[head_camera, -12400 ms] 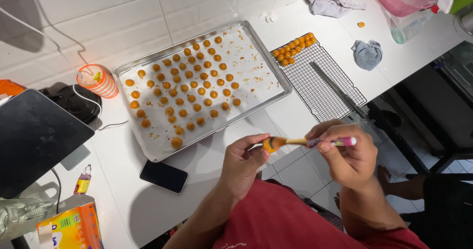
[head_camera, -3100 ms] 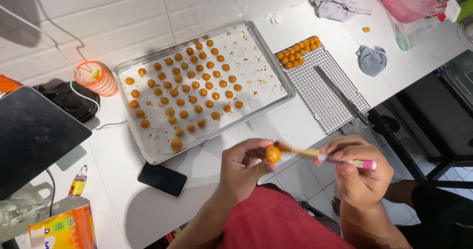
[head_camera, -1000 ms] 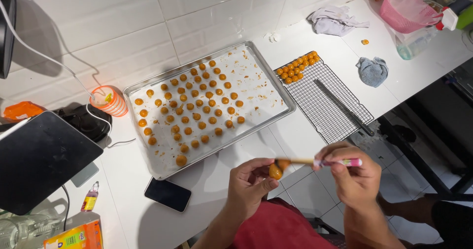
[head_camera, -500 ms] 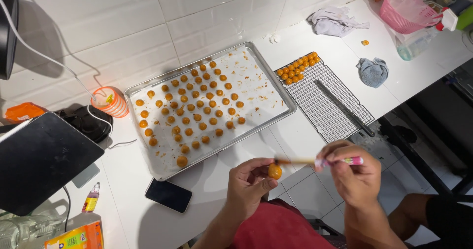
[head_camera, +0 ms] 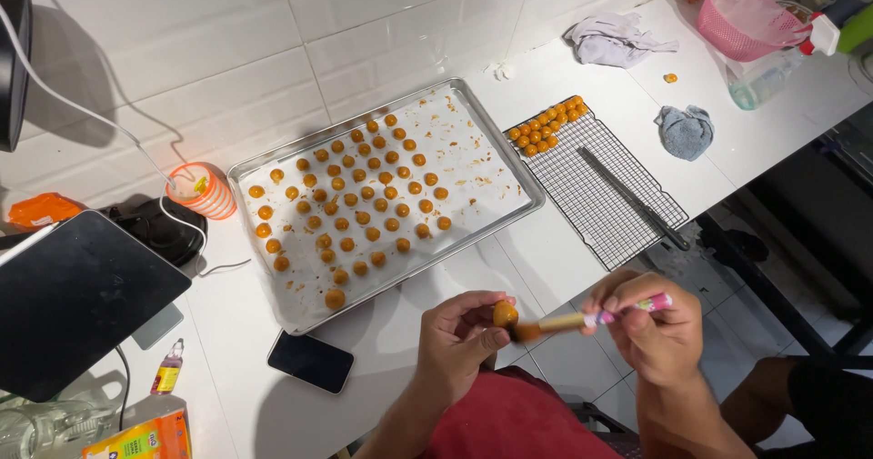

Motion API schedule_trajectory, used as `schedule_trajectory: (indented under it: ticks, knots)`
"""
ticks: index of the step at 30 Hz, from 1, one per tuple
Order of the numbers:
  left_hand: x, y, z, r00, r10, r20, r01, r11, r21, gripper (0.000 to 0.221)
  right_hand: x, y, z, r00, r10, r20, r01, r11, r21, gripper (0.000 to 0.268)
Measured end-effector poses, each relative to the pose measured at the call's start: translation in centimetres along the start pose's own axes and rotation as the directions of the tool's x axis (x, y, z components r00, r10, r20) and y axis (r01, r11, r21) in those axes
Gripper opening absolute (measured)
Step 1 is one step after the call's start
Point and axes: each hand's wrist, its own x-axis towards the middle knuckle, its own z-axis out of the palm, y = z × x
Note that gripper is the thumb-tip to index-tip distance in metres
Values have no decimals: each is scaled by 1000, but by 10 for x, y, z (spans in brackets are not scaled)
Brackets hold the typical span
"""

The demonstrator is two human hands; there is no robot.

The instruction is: Applying egg wash to small cookies using a brush and transferring them from a baking tray to a cooling rack.

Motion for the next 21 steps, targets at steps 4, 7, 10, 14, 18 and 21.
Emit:
schedule_trajectory:
  ticks: [4,7,10,14,18,21]
  knots:
    - [0,-1,1,999,-19,-39,18,999,-33,43,8,-5,11,988,-122,-94,57,857,-512,21]
    - [-2,2,3,998,-55,-28,55,998,-19,43,2,-2,7,1000,4,-30,-5,1000,-11,24]
    - [-1,0,2,998,-42,-52,40,998,-39,42,6,-6,14,987,-107,-121,29,855,-518,23]
    - [-3,0,1,999,-41,-31,40,998,-45,41,6,-8,16,995,-56,-87,24,942,-336,25]
    - [-4,-4,-2,998,-45,-39,42,998,-52,43,4,-11,12,1000,-17,-2,17,998,-64,29]
    - [-4,-5,-4,996,-59,-71,58,998,-17,45,14,-14,23,991,-124,-44,85,856,-510,20]
